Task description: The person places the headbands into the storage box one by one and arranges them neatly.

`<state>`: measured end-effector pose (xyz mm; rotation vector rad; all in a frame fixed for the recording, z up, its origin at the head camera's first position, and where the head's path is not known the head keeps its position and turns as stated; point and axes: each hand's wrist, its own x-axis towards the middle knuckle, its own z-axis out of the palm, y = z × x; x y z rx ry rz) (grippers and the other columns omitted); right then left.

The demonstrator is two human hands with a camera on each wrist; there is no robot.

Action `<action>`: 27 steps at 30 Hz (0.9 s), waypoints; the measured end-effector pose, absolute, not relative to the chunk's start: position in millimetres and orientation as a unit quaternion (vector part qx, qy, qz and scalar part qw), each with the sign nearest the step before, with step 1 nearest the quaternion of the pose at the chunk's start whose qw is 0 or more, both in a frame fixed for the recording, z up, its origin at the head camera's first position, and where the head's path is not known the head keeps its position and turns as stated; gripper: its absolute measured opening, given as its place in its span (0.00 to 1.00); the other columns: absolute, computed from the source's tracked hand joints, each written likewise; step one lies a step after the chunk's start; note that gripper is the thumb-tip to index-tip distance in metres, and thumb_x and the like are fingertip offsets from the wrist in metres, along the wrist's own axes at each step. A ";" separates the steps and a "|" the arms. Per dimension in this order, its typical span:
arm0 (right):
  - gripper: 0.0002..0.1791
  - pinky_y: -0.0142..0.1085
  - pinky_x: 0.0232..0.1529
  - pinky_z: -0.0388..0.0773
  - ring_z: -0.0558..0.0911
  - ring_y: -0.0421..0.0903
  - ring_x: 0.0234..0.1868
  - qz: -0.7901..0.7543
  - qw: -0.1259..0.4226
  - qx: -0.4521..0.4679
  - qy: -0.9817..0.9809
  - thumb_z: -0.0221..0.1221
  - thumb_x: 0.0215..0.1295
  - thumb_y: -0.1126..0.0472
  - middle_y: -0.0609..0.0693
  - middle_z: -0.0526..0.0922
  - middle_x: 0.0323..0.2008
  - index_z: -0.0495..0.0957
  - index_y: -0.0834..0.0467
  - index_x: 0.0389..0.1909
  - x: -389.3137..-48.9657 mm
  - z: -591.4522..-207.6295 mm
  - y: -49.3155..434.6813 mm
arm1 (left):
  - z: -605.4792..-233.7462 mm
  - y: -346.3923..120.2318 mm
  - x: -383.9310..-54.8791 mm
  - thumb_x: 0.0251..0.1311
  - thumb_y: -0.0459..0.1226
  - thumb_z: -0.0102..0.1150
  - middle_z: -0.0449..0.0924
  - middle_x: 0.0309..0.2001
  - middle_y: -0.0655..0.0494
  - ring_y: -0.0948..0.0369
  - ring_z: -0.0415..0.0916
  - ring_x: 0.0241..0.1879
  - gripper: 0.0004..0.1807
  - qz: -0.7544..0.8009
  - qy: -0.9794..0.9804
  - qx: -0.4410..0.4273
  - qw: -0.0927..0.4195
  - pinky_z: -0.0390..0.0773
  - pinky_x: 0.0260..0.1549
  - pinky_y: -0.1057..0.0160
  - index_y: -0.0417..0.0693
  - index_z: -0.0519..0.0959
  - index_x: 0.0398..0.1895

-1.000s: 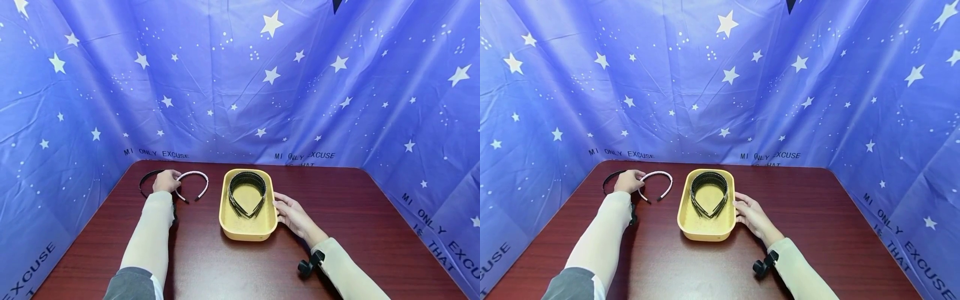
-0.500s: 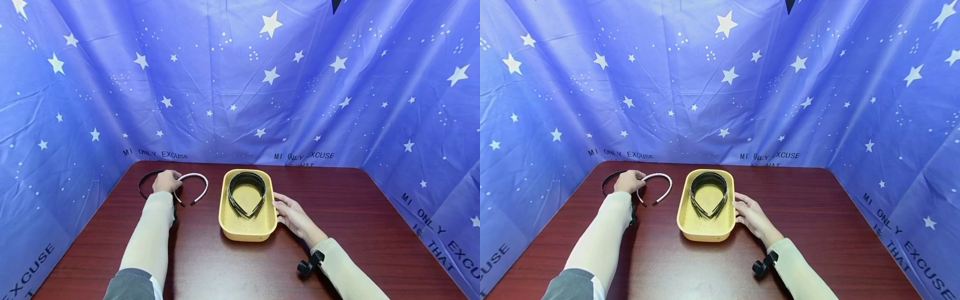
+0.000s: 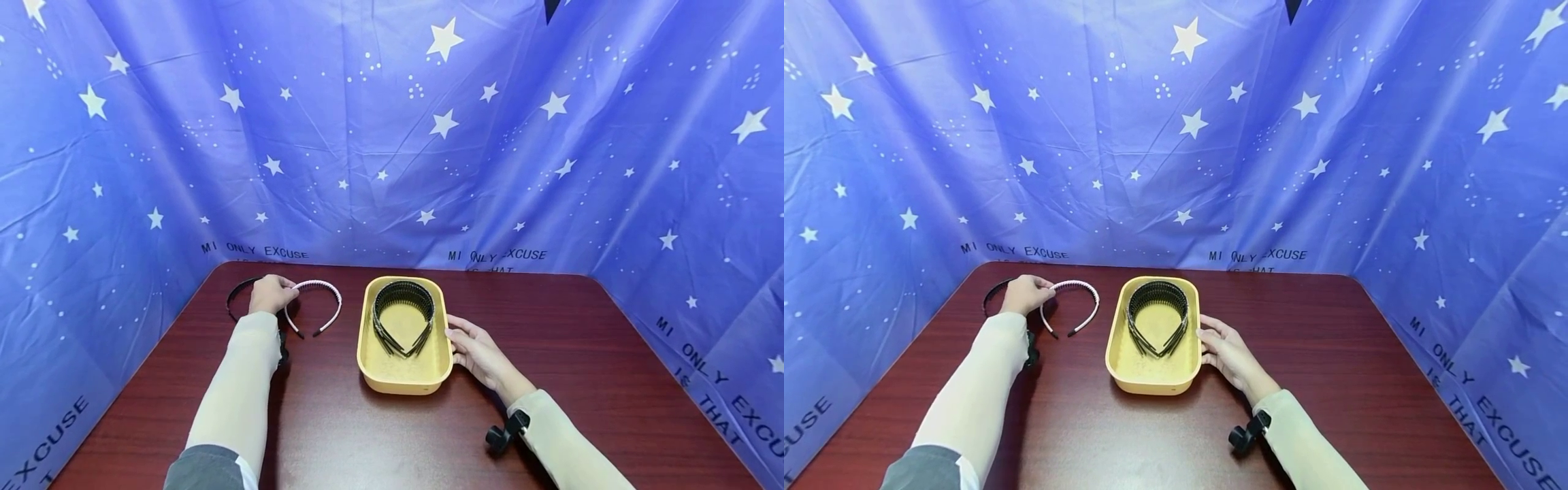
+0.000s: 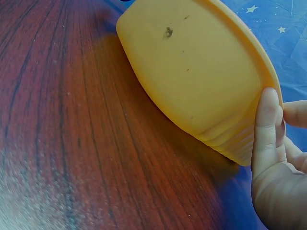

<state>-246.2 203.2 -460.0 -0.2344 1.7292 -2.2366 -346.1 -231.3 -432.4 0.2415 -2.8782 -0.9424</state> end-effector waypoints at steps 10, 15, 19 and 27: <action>0.32 0.31 0.30 0.80 0.79 0.41 0.33 -0.778 0.153 -0.083 0.604 0.50 0.76 0.66 0.50 0.81 0.38 0.50 0.71 0.75 -246.1 -461.2 202.4 | -424.1 -237.1 -343.1 0.61 0.39 0.64 0.86 0.42 0.43 0.48 0.78 0.45 0.12 -0.324 -0.944 0.036 0.055 0.76 0.48 0.50 0.39 0.88 0.40; 0.32 0.31 0.30 0.80 0.80 0.41 0.33 -0.777 0.153 -0.085 0.605 0.50 0.77 0.66 0.51 0.82 0.40 0.50 0.71 0.75 -247.4 -461.7 202.5 | -419.4 -237.8 -340.6 0.63 0.39 0.64 0.86 0.40 0.45 0.49 0.78 0.43 0.12 -0.329 -0.943 0.032 0.040 0.77 0.48 0.51 0.39 0.88 0.42; 0.32 0.31 0.29 0.80 0.80 0.41 0.33 -0.777 0.151 -0.082 0.606 0.51 0.76 0.66 0.51 0.83 0.39 0.51 0.70 0.75 -247.3 -461.6 202.7 | -413.8 -236.6 -340.0 0.63 0.38 0.64 0.87 0.36 0.47 0.50 0.80 0.41 0.12 -0.325 -0.945 0.011 0.037 0.77 0.46 0.51 0.38 0.87 0.43; 0.32 0.31 0.29 0.80 0.79 0.42 0.33 -0.775 0.150 -0.081 0.608 0.51 0.76 0.66 0.51 0.83 0.40 0.51 0.70 0.75 -246.5 -459.2 203.0 | -404.5 -234.9 -344.9 0.62 0.38 0.64 0.88 0.34 0.50 0.56 0.82 0.35 0.13 -0.318 -0.945 -0.028 0.065 0.77 0.45 0.53 0.39 0.87 0.43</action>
